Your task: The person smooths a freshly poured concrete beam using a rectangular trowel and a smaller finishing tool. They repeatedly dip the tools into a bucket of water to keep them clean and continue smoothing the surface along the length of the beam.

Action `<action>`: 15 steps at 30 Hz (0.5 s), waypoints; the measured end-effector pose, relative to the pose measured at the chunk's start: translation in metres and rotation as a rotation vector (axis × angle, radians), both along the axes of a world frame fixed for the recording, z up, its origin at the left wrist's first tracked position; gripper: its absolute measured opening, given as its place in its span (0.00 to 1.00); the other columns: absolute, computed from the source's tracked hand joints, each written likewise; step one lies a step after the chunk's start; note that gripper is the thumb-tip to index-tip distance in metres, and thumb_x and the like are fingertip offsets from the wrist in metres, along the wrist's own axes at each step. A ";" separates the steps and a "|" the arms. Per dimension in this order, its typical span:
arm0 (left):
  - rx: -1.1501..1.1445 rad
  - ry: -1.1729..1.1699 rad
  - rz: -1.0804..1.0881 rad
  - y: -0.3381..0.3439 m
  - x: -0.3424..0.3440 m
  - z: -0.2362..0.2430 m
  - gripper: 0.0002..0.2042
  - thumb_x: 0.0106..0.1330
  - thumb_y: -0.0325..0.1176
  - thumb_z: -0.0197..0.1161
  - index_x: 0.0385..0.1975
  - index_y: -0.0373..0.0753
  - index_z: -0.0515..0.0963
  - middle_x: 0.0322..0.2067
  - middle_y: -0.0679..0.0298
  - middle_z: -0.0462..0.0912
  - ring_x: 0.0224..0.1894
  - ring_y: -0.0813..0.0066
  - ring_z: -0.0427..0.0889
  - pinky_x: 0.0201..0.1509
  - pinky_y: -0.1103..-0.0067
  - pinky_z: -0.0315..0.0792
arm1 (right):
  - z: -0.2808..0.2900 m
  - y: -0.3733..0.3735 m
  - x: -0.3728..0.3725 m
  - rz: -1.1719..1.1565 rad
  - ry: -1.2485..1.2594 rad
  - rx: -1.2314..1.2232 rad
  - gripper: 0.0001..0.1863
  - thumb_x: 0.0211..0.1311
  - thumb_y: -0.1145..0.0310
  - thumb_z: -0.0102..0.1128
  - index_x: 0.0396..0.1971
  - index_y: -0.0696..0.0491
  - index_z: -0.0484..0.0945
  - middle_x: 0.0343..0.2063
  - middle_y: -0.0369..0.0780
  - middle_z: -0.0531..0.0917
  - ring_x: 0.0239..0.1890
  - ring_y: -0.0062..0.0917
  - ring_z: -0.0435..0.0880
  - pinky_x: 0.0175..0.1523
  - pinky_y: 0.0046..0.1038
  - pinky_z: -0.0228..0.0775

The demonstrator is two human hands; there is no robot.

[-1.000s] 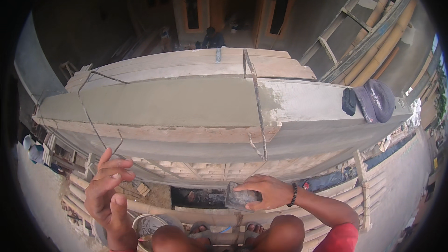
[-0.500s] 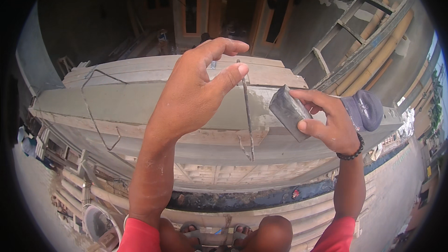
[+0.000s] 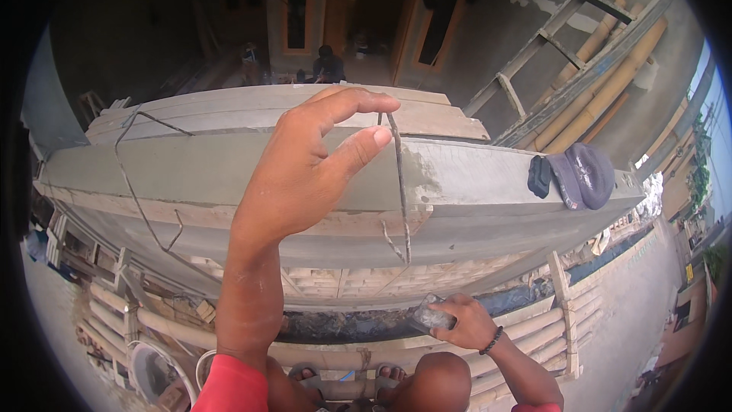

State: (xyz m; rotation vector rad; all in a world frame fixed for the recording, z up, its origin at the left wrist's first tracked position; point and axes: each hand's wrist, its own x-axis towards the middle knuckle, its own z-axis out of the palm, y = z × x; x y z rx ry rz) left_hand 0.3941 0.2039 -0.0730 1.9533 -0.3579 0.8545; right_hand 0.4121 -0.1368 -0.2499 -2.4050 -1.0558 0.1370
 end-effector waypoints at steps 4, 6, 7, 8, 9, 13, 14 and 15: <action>-0.073 -0.043 0.067 0.013 -0.018 0.008 0.14 0.66 0.34 0.62 0.47 0.33 0.81 0.42 0.56 0.84 0.49 0.67 0.79 0.55 0.74 0.70 | 0.086 0.006 0.016 -0.164 -0.023 0.369 0.28 0.47 0.62 0.71 0.51 0.56 0.80 0.44 0.48 0.81 0.46 0.33 0.81 0.52 0.30 0.71; -0.139 -0.086 0.060 0.014 -0.023 0.012 0.13 0.66 0.33 0.62 0.46 0.33 0.81 0.41 0.57 0.84 0.49 0.68 0.79 0.56 0.74 0.70 | 0.124 0.045 0.042 -0.100 -0.227 0.381 0.28 0.49 0.62 0.70 0.51 0.58 0.80 0.42 0.47 0.81 0.46 0.31 0.81 0.52 0.28 0.70; -0.181 -0.120 0.044 0.013 -0.024 0.013 0.13 0.66 0.33 0.62 0.46 0.32 0.81 0.41 0.57 0.85 0.49 0.68 0.79 0.56 0.74 0.69 | 0.139 0.063 0.061 -0.063 -0.225 0.343 0.28 0.49 0.63 0.70 0.51 0.58 0.79 0.42 0.47 0.82 0.46 0.31 0.80 0.52 0.28 0.69; -0.168 -0.129 0.040 0.009 -0.024 0.014 0.13 0.66 0.33 0.62 0.46 0.32 0.81 0.41 0.57 0.85 0.49 0.68 0.79 0.56 0.74 0.69 | 0.148 0.079 0.081 -0.030 -0.229 0.305 0.27 0.49 0.64 0.69 0.52 0.58 0.79 0.42 0.47 0.82 0.46 0.31 0.80 0.52 0.29 0.69; -0.151 -0.138 0.038 0.006 -0.024 0.014 0.13 0.66 0.33 0.61 0.45 0.32 0.81 0.41 0.57 0.85 0.49 0.69 0.79 0.56 0.74 0.69 | 0.148 0.094 0.105 -0.036 -0.190 0.325 0.27 0.49 0.63 0.69 0.52 0.57 0.80 0.42 0.48 0.82 0.45 0.33 0.81 0.52 0.30 0.70; -0.096 -0.129 0.060 0.008 -0.027 0.010 0.13 0.66 0.33 0.61 0.45 0.32 0.81 0.42 0.57 0.85 0.49 0.69 0.79 0.57 0.74 0.69 | 0.171 0.157 0.134 -0.134 -0.408 0.034 0.28 0.48 0.59 0.68 0.51 0.56 0.80 0.43 0.52 0.82 0.45 0.43 0.82 0.50 0.34 0.72; -0.108 -0.115 0.072 0.010 -0.029 0.010 0.13 0.66 0.33 0.61 0.45 0.32 0.81 0.42 0.57 0.85 0.49 0.69 0.79 0.57 0.74 0.69 | 0.170 0.162 0.136 -0.136 -0.408 0.008 0.27 0.48 0.59 0.68 0.50 0.56 0.81 0.42 0.53 0.82 0.45 0.44 0.81 0.50 0.35 0.72; -0.121 -0.101 0.082 0.012 -0.032 0.011 0.13 0.66 0.33 0.61 0.45 0.32 0.81 0.42 0.57 0.85 0.49 0.69 0.79 0.57 0.74 0.69 | 0.167 0.166 0.139 -0.139 -0.409 -0.018 0.27 0.48 0.59 0.67 0.49 0.56 0.81 0.41 0.55 0.82 0.45 0.46 0.81 0.50 0.36 0.72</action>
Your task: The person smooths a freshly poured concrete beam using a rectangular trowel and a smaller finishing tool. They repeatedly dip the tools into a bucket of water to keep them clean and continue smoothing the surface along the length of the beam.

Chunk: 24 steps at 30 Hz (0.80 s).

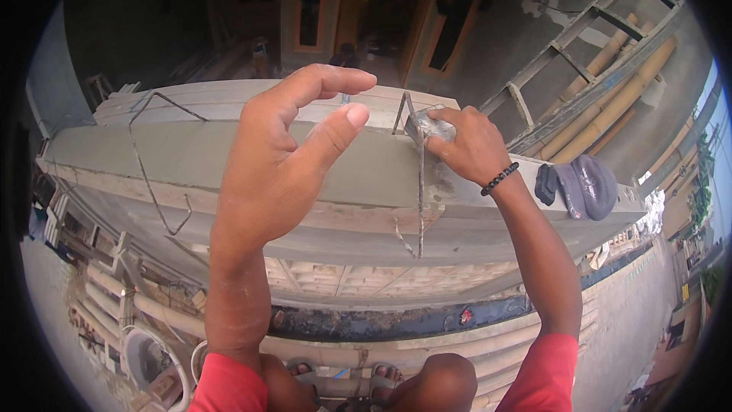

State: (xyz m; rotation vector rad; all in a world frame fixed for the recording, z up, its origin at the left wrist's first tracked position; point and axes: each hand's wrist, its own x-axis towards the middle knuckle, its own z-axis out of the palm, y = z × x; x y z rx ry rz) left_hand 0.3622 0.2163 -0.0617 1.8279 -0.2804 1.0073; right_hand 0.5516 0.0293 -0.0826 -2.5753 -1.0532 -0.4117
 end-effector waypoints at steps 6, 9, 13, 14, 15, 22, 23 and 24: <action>-0.030 0.007 -0.009 0.003 0.003 -0.002 0.13 0.66 0.33 0.61 0.45 0.32 0.81 0.42 0.57 0.85 0.49 0.68 0.79 0.58 0.74 0.69 | -0.017 0.007 0.000 0.035 0.115 -0.044 0.26 0.48 0.58 0.66 0.49 0.51 0.83 0.36 0.53 0.81 0.42 0.47 0.81 0.50 0.38 0.73; -0.005 0.035 -0.019 0.003 0.009 -0.008 0.13 0.66 0.33 0.61 0.45 0.32 0.80 0.41 0.56 0.84 0.49 0.68 0.79 0.58 0.73 0.68 | -0.025 -0.001 -0.008 0.238 0.095 -0.054 0.26 0.48 0.58 0.66 0.50 0.51 0.83 0.34 0.52 0.80 0.39 0.45 0.80 0.48 0.37 0.73; 0.050 0.051 0.022 0.013 0.007 -0.014 0.13 0.66 0.33 0.62 0.46 0.32 0.80 0.41 0.56 0.84 0.49 0.68 0.79 0.58 0.74 0.68 | -0.019 -0.041 -0.024 0.303 0.127 -0.072 0.26 0.49 0.60 0.65 0.50 0.54 0.83 0.32 0.52 0.79 0.35 0.42 0.78 0.47 0.36 0.71; 0.038 0.040 0.004 0.009 0.009 -0.012 0.13 0.65 0.33 0.62 0.46 0.32 0.80 0.41 0.56 0.84 0.49 0.68 0.79 0.58 0.74 0.68 | -0.015 -0.059 -0.015 0.168 0.152 -0.081 0.26 0.49 0.60 0.64 0.50 0.56 0.83 0.32 0.52 0.79 0.38 0.42 0.78 0.49 0.36 0.70; 0.030 0.034 -0.001 0.006 0.011 -0.011 0.13 0.65 0.33 0.62 0.46 0.32 0.80 0.41 0.56 0.84 0.49 0.68 0.79 0.58 0.74 0.68 | -0.018 -0.059 -0.008 0.146 0.128 -0.047 0.26 0.49 0.60 0.64 0.50 0.55 0.83 0.32 0.52 0.79 0.39 0.42 0.78 0.50 0.36 0.70; 0.121 0.044 0.010 0.007 0.008 -0.017 0.13 0.66 0.33 0.62 0.46 0.32 0.80 0.42 0.56 0.84 0.49 0.67 0.79 0.57 0.74 0.69 | -0.026 -0.036 -0.034 0.542 0.082 -0.011 0.26 0.48 0.63 0.67 0.50 0.53 0.83 0.36 0.49 0.80 0.42 0.42 0.78 0.52 0.36 0.70; 0.116 0.045 0.032 0.009 0.005 -0.016 0.13 0.66 0.33 0.62 0.46 0.32 0.80 0.42 0.56 0.84 0.49 0.67 0.79 0.57 0.74 0.69 | -0.024 -0.050 -0.027 0.434 0.129 -0.015 0.26 0.48 0.63 0.67 0.50 0.53 0.83 0.37 0.49 0.80 0.41 0.40 0.78 0.51 0.35 0.69; 0.111 0.039 0.049 0.009 0.006 -0.014 0.13 0.66 0.33 0.62 0.46 0.32 0.80 0.42 0.55 0.84 0.49 0.67 0.79 0.57 0.74 0.69 | -0.021 -0.063 -0.015 0.319 0.170 -0.021 0.26 0.48 0.63 0.67 0.51 0.54 0.83 0.38 0.48 0.79 0.41 0.39 0.77 0.50 0.35 0.68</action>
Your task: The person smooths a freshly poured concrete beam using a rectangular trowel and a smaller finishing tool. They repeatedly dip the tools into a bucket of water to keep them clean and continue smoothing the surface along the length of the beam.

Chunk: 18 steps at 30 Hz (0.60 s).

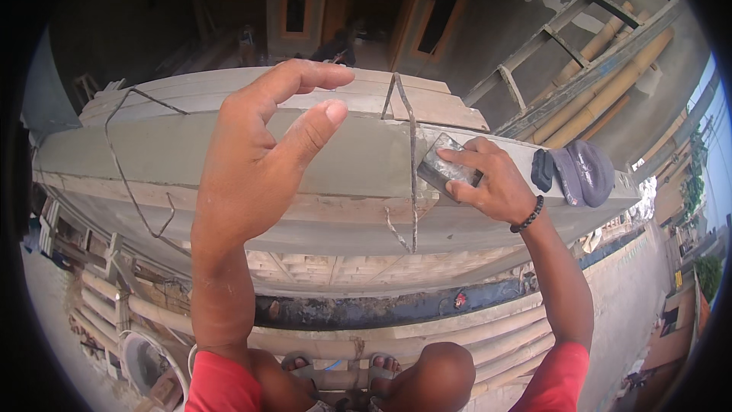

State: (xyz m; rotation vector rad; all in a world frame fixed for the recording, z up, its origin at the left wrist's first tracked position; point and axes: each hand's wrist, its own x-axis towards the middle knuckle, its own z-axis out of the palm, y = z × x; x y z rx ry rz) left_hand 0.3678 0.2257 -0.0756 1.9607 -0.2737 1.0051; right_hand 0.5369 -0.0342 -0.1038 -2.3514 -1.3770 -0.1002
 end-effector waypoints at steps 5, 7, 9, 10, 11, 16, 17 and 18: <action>-0.017 -0.011 -0.046 -0.013 0.002 0.002 0.13 0.66 0.33 0.62 0.46 0.32 0.80 0.43 0.55 0.84 0.50 0.66 0.79 0.58 0.74 0.68 | -0.008 0.038 -0.008 -0.063 0.008 0.009 0.26 0.46 0.63 0.67 0.50 0.52 0.84 0.38 0.49 0.79 0.41 0.40 0.78 0.50 0.34 0.70; 0.030 -0.004 -0.029 -0.009 -0.002 -0.002 0.13 0.66 0.33 0.62 0.46 0.32 0.80 0.42 0.54 0.84 0.51 0.66 0.79 0.59 0.73 0.68 | -0.017 0.024 -0.009 0.128 -0.092 0.082 0.26 0.47 0.63 0.66 0.51 0.53 0.83 0.37 0.49 0.79 0.42 0.40 0.77 0.50 0.35 0.70; 0.057 0.021 0.020 -0.002 -0.004 -0.002 0.13 0.66 0.33 0.62 0.46 0.32 0.80 0.43 0.54 0.84 0.51 0.65 0.79 0.59 0.73 0.68 | -0.011 -0.002 -0.002 0.088 -0.076 0.047 0.26 0.48 0.62 0.65 0.51 0.53 0.83 0.37 0.49 0.79 0.42 0.40 0.77 0.51 0.36 0.69; 0.064 0.031 0.037 -0.002 -0.004 -0.001 0.13 0.66 0.33 0.62 0.46 0.32 0.80 0.43 0.54 0.84 0.51 0.65 0.79 0.59 0.73 0.68 | -0.006 -0.005 0.004 -0.043 -0.006 0.003 0.27 0.48 0.62 0.66 0.51 0.52 0.83 0.38 0.49 0.79 0.44 0.40 0.76 0.52 0.37 0.69; 0.044 0.032 0.016 -0.006 -0.003 0.000 0.13 0.66 0.33 0.62 0.46 0.32 0.80 0.43 0.54 0.84 0.51 0.65 0.79 0.59 0.73 0.67 | -0.007 0.002 0.011 -0.064 -0.008 0.027 0.27 0.48 0.61 0.66 0.51 0.52 0.83 0.38 0.49 0.78 0.44 0.40 0.76 0.52 0.36 0.69; 0.083 0.047 0.004 -0.011 -0.001 -0.005 0.13 0.66 0.32 0.62 0.46 0.32 0.80 0.45 0.53 0.84 0.52 0.64 0.79 0.60 0.73 0.68 | -0.014 0.018 -0.002 0.121 -0.043 0.060 0.27 0.48 0.61 0.65 0.52 0.51 0.83 0.37 0.49 0.78 0.42 0.40 0.76 0.51 0.35 0.69; 0.093 0.070 0.031 -0.006 -0.005 -0.004 0.13 0.66 0.32 0.62 0.46 0.32 0.80 0.45 0.53 0.84 0.52 0.65 0.79 0.59 0.73 0.68 | -0.014 0.009 -0.002 0.188 -0.071 0.049 0.27 0.48 0.61 0.64 0.52 0.51 0.83 0.37 0.49 0.78 0.42 0.40 0.76 0.51 0.35 0.68; 0.088 0.084 0.040 -0.004 -0.006 -0.003 0.13 0.66 0.32 0.62 0.46 0.32 0.80 0.46 0.53 0.84 0.52 0.65 0.79 0.59 0.73 0.68 | -0.008 -0.004 0.005 0.081 -0.014 0.035 0.26 0.49 0.61 0.64 0.52 0.51 0.83 0.38 0.49 0.78 0.43 0.40 0.76 0.52 0.34 0.68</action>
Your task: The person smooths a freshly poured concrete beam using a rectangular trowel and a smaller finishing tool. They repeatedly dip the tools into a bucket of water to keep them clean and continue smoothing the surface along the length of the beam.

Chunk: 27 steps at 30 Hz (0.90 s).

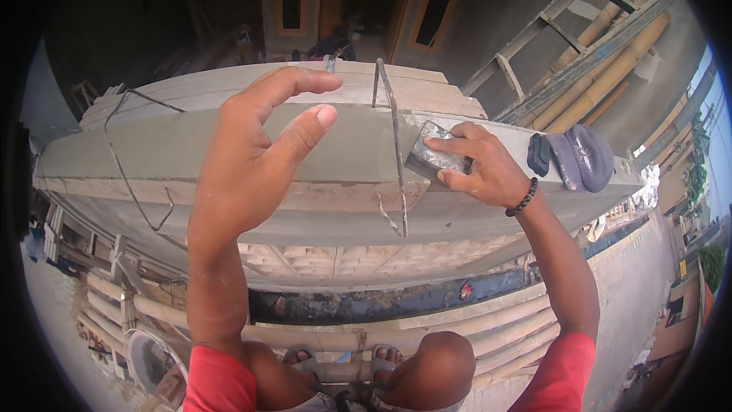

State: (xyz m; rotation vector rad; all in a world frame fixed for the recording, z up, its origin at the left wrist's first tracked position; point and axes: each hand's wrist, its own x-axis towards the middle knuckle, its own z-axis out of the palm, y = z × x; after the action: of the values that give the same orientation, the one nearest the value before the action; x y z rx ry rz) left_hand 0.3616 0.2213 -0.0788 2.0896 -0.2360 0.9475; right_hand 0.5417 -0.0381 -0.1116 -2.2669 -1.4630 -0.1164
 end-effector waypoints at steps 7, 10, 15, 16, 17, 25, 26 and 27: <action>0.200 0.165 0.176 -0.004 0.000 -0.004 0.15 0.63 0.32 0.63 0.48 0.33 0.79 0.45 0.52 0.82 0.51 0.54 0.78 0.60 0.68 0.67 | -0.005 0.018 -0.005 0.078 -0.109 0.001 0.28 0.46 0.61 0.66 0.52 0.52 0.83 0.40 0.49 0.79 0.44 0.39 0.77 0.51 0.35 0.68; 0.350 0.242 0.231 0.003 0.001 -0.016 0.19 0.60 0.33 0.67 0.51 0.35 0.77 0.50 0.53 0.79 0.56 0.50 0.72 0.64 0.65 0.62 | -0.004 0.001 0.023 -0.107 0.026 -0.005 0.26 0.49 0.62 0.65 0.52 0.49 0.83 0.40 0.50 0.78 0.45 0.41 0.77 0.53 0.36 0.69; 0.573 0.445 0.288 0.000 0.011 -0.038 0.35 0.53 0.36 0.74 0.63 0.40 0.69 0.64 0.48 0.66 0.70 0.42 0.55 0.74 0.57 0.47 | -0.006 0.022 0.000 0.046 -0.043 0.009 0.26 0.48 0.60 0.64 0.52 0.49 0.83 0.38 0.50 0.78 0.43 0.40 0.77 0.52 0.37 0.70; 0.629 0.463 0.320 0.001 0.009 -0.041 0.38 0.52 0.37 0.75 0.65 0.41 0.67 0.66 0.47 0.63 0.71 0.39 0.52 0.76 0.55 0.44 | -0.007 0.011 0.006 0.090 -0.084 0.014 0.26 0.49 0.60 0.65 0.51 0.49 0.83 0.39 0.50 0.78 0.42 0.40 0.77 0.52 0.36 0.69; 0.652 0.488 0.305 -0.002 0.011 -0.043 0.41 0.51 0.37 0.76 0.67 0.42 0.64 0.67 0.46 0.61 0.72 0.38 0.49 0.76 0.54 0.41 | -0.005 -0.002 0.013 -0.021 -0.027 -0.003 0.27 0.48 0.60 0.65 0.52 0.49 0.83 0.39 0.49 0.78 0.44 0.40 0.77 0.52 0.36 0.69; 0.741 0.541 0.358 -0.012 0.023 -0.057 0.51 0.47 0.38 0.78 0.73 0.48 0.54 0.72 0.48 0.50 0.74 0.38 0.41 0.77 0.52 0.36 | -0.008 0.002 0.010 -0.016 -0.024 0.016 0.26 0.48 0.61 0.65 0.51 0.49 0.84 0.38 0.48 0.79 0.45 0.39 0.77 0.54 0.34 0.70; 0.747 0.532 0.350 -0.014 0.026 -0.057 0.51 0.47 0.38 0.78 0.73 0.47 0.53 0.72 0.48 0.49 0.75 0.38 0.40 0.77 0.52 0.36 | 0.001 -0.014 0.018 -0.100 0.007 -0.039 0.25 0.49 0.61 0.65 0.51 0.49 0.84 0.39 0.49 0.79 0.47 0.39 0.77 0.55 0.34 0.69; 0.754 0.533 0.345 -0.017 0.027 -0.059 0.52 0.47 0.38 0.79 0.73 0.47 0.53 0.73 0.48 0.49 0.75 0.38 0.40 0.77 0.52 0.36 | 0.006 -0.022 0.025 -0.178 0.047 -0.094 0.25 0.49 0.61 0.65 0.51 0.49 0.84 0.40 0.49 0.79 0.48 0.40 0.76 0.56 0.34 0.69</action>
State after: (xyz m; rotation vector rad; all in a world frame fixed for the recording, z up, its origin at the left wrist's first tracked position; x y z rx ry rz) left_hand 0.3887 0.2040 -0.1381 3.0658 0.0701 0.4722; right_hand 0.5670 -0.0605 -0.1053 -2.4567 -1.2652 -0.0480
